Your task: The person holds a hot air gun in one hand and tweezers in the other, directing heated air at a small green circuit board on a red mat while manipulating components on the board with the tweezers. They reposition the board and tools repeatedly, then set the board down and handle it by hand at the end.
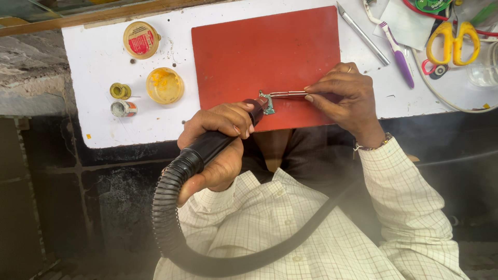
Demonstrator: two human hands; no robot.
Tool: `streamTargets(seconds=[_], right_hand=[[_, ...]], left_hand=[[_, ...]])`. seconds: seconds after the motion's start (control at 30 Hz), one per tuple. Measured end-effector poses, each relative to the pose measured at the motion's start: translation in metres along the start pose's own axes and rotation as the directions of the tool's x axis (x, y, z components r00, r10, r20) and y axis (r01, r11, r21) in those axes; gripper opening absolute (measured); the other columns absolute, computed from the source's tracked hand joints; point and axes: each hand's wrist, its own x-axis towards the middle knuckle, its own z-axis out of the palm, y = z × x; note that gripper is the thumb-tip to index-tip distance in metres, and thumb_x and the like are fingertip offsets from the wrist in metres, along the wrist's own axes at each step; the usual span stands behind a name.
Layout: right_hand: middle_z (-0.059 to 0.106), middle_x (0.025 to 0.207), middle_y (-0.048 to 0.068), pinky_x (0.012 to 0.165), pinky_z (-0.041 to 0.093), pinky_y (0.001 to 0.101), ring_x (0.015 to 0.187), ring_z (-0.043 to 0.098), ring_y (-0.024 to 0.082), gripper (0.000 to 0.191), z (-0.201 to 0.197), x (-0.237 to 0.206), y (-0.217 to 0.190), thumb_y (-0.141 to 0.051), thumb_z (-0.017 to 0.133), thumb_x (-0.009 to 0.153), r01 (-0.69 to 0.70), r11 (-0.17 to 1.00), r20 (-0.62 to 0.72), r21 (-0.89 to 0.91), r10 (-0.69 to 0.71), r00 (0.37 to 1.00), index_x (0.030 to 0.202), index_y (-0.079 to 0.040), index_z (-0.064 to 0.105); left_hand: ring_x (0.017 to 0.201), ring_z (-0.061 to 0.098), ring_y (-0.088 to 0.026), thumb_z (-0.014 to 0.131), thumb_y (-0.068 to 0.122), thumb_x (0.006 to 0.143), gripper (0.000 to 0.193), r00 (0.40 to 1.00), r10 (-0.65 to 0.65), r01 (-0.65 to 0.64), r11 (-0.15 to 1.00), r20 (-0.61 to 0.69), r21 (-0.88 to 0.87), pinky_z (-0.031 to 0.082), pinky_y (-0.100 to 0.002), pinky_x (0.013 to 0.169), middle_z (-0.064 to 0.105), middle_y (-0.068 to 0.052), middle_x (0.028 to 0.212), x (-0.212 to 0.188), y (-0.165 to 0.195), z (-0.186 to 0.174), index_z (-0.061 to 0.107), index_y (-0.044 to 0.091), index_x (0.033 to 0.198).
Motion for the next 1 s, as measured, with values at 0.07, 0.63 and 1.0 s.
streamTargets(seconds=[0.07,0.63,1.0], right_hand=[[0.075,0.087,0.003,0.087,0.041,0.0294,0.082,0.062,0.014,0.012,-0.0003,-0.0003,-0.0004,-0.006,0.086,0.085,-0.005,1.0,-0.004,0.027,0.005,1.0,0.095,-0.01,0.079],[0.075,0.087,0.002,0.089,0.042,0.0302,0.084,0.062,0.014,0.009,-0.0008,-0.0026,0.0026,-0.01,0.085,0.089,-0.006,1.0,0.004,0.018,0.006,1.0,0.094,-0.011,0.079],[0.075,0.087,0.002,0.089,0.041,0.0302,0.083,0.061,0.013,0.009,-0.0014,-0.003,0.0021,-0.009,0.084,0.088,-0.023,0.999,0.01,0.036,0.023,1.0,0.095,-0.011,0.079]], left_hand=[[0.055,0.06,-0.027,0.028,0.101,0.064,0.109,1.0,-0.009,0.009,1.0,-0.001,0.0,0.06,-0.046,0.073,0.058,-0.016,0.068,-0.0002,0.0012,0.0002,0.053,-0.002,0.089],[0.054,0.061,-0.028,0.03,0.1,0.067,0.106,1.0,0.029,-0.029,1.0,0.011,0.007,0.061,-0.048,0.073,0.058,-0.016,0.066,0.0013,-0.0024,0.0,0.054,-0.001,0.087],[0.054,0.061,-0.028,0.034,0.1,0.068,0.105,1.0,0.026,-0.026,1.0,0.008,-0.009,0.061,-0.047,0.071,0.058,-0.015,0.065,0.0009,-0.0033,-0.0009,0.054,-0.001,0.087]])
